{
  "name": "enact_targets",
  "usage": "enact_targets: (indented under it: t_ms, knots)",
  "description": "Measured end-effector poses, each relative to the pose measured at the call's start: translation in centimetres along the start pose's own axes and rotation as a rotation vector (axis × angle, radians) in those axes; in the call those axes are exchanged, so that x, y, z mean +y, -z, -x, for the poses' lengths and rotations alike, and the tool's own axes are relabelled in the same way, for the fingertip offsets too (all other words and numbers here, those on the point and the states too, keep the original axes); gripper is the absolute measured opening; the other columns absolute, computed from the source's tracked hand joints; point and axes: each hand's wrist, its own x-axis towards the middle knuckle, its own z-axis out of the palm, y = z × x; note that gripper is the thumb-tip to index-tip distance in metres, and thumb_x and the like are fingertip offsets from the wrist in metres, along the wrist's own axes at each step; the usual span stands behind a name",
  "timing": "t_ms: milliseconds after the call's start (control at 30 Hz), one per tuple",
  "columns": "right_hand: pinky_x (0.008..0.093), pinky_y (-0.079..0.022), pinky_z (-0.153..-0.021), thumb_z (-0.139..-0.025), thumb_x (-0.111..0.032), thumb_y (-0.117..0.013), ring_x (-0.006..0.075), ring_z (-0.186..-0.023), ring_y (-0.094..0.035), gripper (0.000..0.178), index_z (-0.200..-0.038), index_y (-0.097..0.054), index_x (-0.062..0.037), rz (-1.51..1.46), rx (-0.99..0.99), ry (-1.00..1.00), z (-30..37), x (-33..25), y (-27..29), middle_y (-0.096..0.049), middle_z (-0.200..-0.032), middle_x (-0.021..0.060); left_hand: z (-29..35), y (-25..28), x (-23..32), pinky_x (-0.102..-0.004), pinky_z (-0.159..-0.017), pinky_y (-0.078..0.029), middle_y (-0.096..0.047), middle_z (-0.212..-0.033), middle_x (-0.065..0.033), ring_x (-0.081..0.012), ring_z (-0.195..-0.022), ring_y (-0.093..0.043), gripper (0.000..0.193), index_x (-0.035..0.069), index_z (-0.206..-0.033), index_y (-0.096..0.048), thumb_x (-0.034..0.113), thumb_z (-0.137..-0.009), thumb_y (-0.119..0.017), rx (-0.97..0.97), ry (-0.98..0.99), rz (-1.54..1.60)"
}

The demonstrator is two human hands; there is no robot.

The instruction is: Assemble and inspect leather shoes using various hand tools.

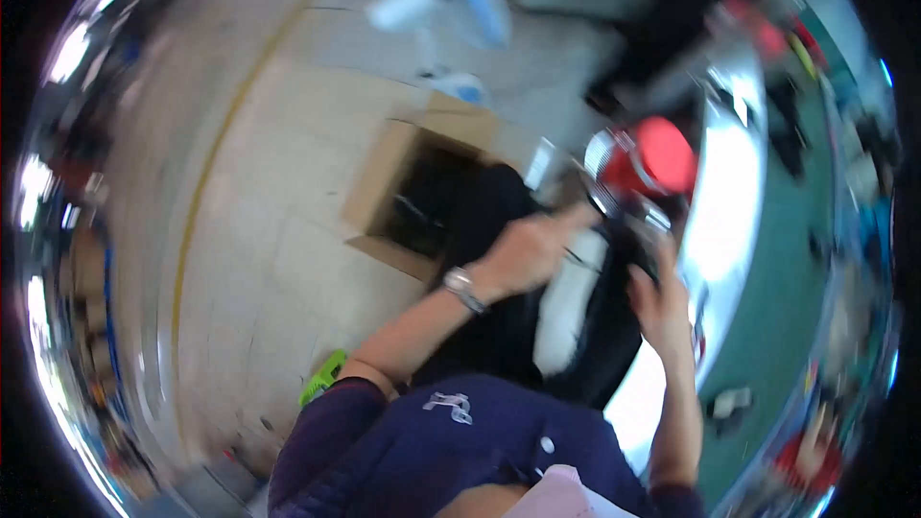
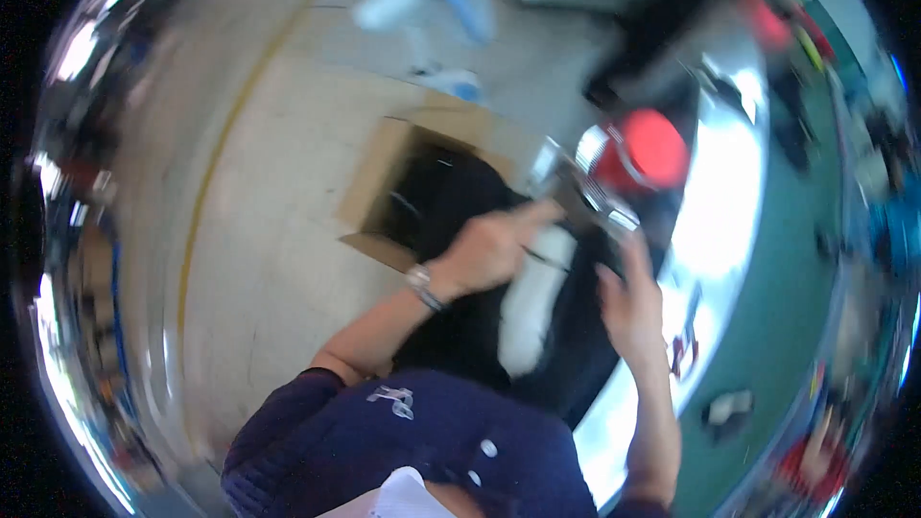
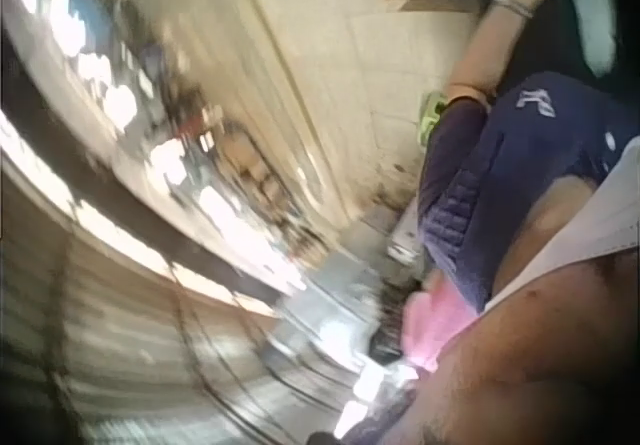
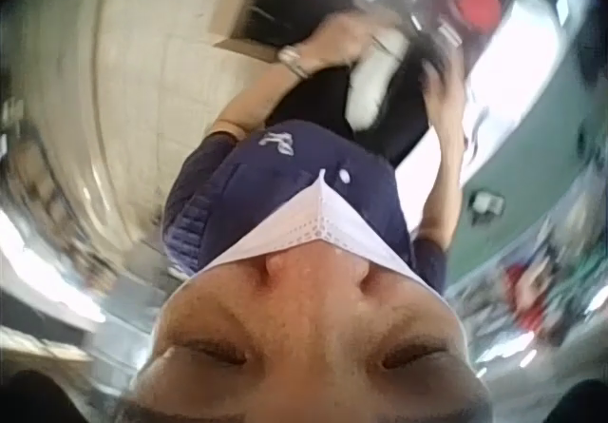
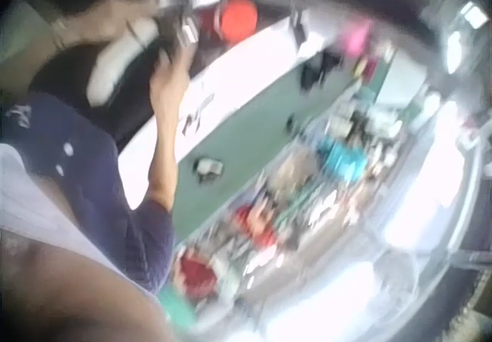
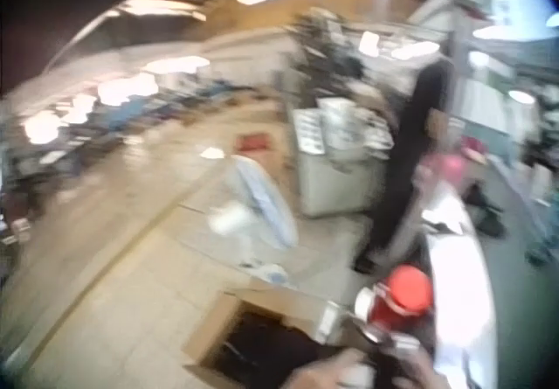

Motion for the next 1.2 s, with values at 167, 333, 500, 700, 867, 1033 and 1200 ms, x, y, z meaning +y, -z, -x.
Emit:
enact_targets:
  t_ms: [167,333,500,700,867,1033,1200]
  knots:
    - [0.0284,-0.048,-0.05,-0.096,-0.008,-0.051,0.0162,-0.068,-0.059,0.065,-0.153,-0.023,-0.0167,-0.039,0.463,-0.118,2.2,21.3,4.0,-0.065,-0.102,0.0128,-1.0,-2.2,0.7,-0.0384,-0.073,-0.057,-0.059,-0.126,-0.017,-0.0312,-0.089,-0.065,0.052,0.01,-0.131,-0.055,0.003,-0.08,-0.051,-0.146,-0.21,-0.185]
    - [0.0345,-0.048,-0.058,-0.092,-0.02,-0.062,0.0238,-0.07,-0.052,0.053,-0.139,-0.039,-0.0098,0.005,0.322,0.067,3.0,15.7,5.4,-0.058,-0.119,0.0219,-0.1,-2.8,0.3,-0.0406,-0.073,-0.055,-0.064,-0.115,-0.0192,-0.0313,-0.085,-0.064,0.041,0.003,-0.121,-0.062,0.002,-0.081,-0.054,-0.039,-0.226,-0.119]
    - [0.0452,-0.049,-0.089,-0.089,-0.03,-0.066,0.0435,-0.102,-0.059,0.052,-0.124,-0.053,0.0071,0.439,0.579,0.992,1.2,23.2,6.2,-0.062,-0.11,0.0289,-0.3,-2.5,0.9,-0.0401,-0.072,-0.055,-0.064,-0.115,-0.0202,-0.0311,-0.084,-0.064,0.042,0.002,-0.123,-0.061,-0.001,-0.083,-0.052,-0.039,-0.204,-0.134]
    - [0.046,-0.047,-0.085,-0.088,-0.03,-0.064,0.0392,-0.097,-0.059,0.051,-0.126,-0.054,0.0031,0.311,0.582,-0.096,5.7,30.9,4.5,-0.063,-0.107,0.0242,-0.8,-2.4,0.9,-0.0402,-0.074,-0.055,-0.061,-0.121,-0.0219,-0.0311,-0.087,-0.064,0.044,0.003,-0.126,-0.06,-0.002,-0.083,-0.052,-0.039,-0.18,-0.13]
    - [0.0404,-0.044,-0.075,-0.09,-0.029,-0.062,0.0316,-0.087,-0.056,0.05,-0.13,-0.051,-0.0012,-0.036,0.482,-0.255,7.6,28.4,3.4,-0.062,-0.102,0.0191,-1.0,-2.2,0.9,-0.04,-0.075,-0.055,-0.061,-0.12,-0.0192,-0.0313,-0.089,-0.063,0.045,0.005,-0.127,-0.06,-0.001,-0.083,-0.053,-0.054,-0.184,-0.132]
    - [0.0348,-0.042,-0.065,-0.092,-0.027,-0.059,0.024,-0.077,-0.053,0.048,-0.134,-0.047,-0.0055,-0.364,0.362,-0.397,8.6,23.7,2.2,-0.061,-0.096,0.0141,-0.2,-2.6,0.6,-0.0399,-0.077,-0.054,-0.06,-0.124,-0.0184,-0.0296,-0.092,-0.062,0.048,0.006,-0.129,-0.058,0.0,-0.082,-0.054,-0.084,-0.163,-0.118]
    - [0.0292,-0.039,-0.054,-0.094,-0.026,-0.057,0.0164,-0.068,-0.05,0.048,-0.137,-0.044,-0.0098,-0.691,0.24,-0.557,8.4,17.6,0.5,-0.06,-0.09,0.0091,2.9,-3.6,1.7,-0.0395,-0.092,-0.049,-0.044,-0.142,-0.0211,-0.034,-0.114,-0.054,0.043,0.008,-0.129,-0.057,0.007,-0.086,-0.057,0.052,-0.143,0.014]
